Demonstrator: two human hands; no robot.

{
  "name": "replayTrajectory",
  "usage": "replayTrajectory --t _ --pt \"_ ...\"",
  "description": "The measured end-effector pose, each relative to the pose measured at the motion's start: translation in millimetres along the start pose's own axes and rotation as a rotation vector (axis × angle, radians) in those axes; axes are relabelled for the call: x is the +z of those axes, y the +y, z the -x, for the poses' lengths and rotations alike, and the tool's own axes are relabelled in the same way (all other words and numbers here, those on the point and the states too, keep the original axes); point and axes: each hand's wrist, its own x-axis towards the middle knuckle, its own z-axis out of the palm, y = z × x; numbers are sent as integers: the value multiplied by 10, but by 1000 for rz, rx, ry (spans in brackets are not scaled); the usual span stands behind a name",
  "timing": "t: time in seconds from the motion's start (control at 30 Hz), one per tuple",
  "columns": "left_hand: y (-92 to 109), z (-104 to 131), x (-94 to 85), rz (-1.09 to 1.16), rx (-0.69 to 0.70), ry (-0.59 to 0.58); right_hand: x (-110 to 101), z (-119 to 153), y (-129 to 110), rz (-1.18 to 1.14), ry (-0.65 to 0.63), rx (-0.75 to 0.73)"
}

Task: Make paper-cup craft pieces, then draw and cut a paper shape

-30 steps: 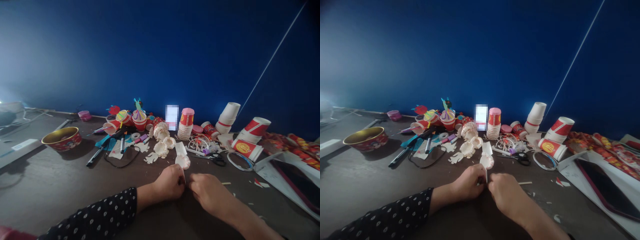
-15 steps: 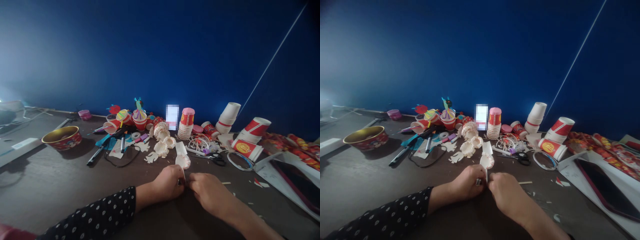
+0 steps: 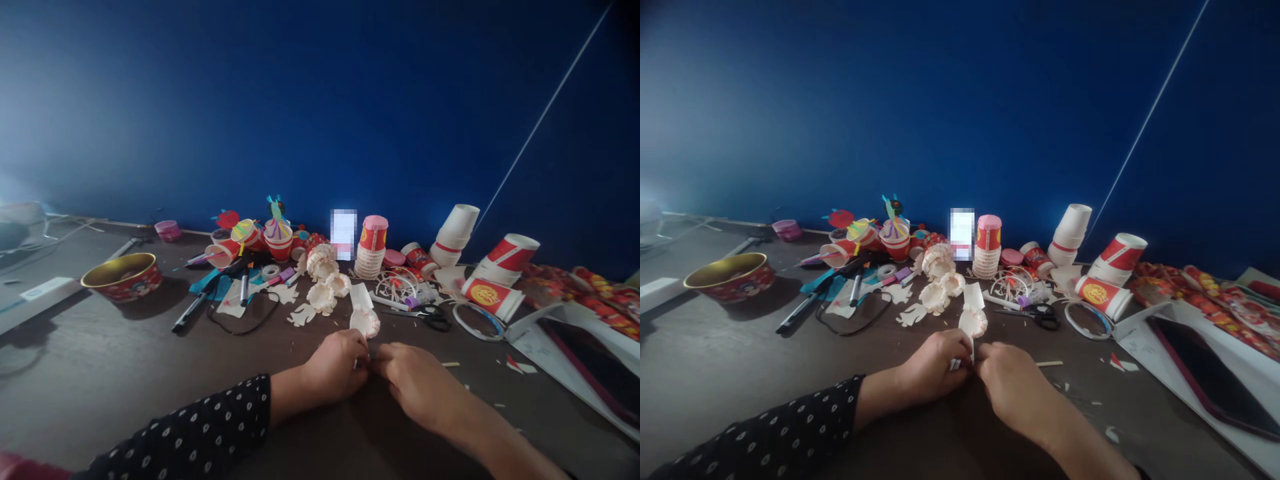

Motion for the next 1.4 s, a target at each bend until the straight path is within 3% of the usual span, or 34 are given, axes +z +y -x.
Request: replayTrajectory --t 0.6,0.9,1.4 --pt "72 -9 -16 -96 -71 -42 13 21 -10 -29 21 10" --pt "82 -27 0 -92 -136 -55 15 -18 110 -154 42 87" --pt "81 -4 -27 -97 -79 -48 96 -51 -12 -127 139 97"
